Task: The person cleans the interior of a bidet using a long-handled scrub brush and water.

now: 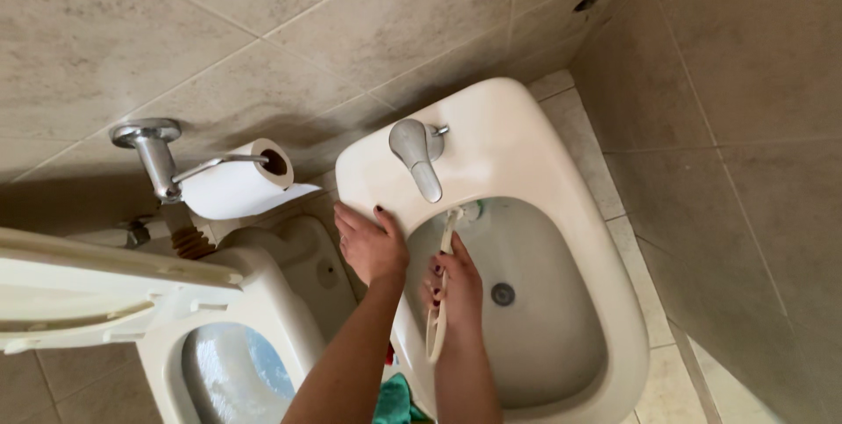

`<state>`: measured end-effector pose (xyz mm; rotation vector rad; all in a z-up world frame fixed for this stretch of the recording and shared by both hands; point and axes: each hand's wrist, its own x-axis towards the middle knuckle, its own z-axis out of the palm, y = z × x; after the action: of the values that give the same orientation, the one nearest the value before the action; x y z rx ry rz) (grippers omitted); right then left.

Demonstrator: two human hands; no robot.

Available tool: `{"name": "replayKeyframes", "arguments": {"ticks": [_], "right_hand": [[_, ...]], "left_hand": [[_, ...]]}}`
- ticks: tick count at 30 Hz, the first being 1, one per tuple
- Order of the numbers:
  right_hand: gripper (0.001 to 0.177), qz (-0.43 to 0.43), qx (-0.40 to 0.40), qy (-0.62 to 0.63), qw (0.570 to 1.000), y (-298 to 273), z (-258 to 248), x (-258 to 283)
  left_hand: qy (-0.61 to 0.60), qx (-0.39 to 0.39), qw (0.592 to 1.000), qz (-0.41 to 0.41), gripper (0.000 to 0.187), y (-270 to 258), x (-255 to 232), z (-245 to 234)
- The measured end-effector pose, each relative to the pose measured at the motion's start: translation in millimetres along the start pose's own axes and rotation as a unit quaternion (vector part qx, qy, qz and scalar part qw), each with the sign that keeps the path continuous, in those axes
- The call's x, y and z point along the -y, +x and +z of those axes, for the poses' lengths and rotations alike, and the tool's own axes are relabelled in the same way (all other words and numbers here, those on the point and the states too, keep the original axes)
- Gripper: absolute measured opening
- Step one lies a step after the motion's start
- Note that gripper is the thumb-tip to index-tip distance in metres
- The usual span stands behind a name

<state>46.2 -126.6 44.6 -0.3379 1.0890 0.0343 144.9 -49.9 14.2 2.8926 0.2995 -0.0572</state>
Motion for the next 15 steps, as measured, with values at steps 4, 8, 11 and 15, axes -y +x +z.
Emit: {"name": "replayKeyframes", "arguments": {"ticks": [4,8,11,15], "right_hand": [[0.067,-0.029,0.043,0.034,0.998,-3.7,-1.5,-5.8],[0.059,-0.005,0.068,0.014,0.998,1.4,2.6,1.9],[0.068,-0.03,0.045,0.051,0.997,-17.5,6.7,-13.0],[0.065,-0.007,0.026,0.06,0.998,2.0,8.2,-5.3]], "left_hand": [[0.006,-0.016,1.0,0.011,0.077,-1.6,4.8,2.6],[0.008,-0.009,1.0,0.003,0.077,-1.1,4.0,2.0],[0.001,0.011,1.0,-0.001,0.077,-2.4,5.6,1.4],[0.001,-0.005,1.0,0.006,0.078,-0.2,1.5,2.2]]}}
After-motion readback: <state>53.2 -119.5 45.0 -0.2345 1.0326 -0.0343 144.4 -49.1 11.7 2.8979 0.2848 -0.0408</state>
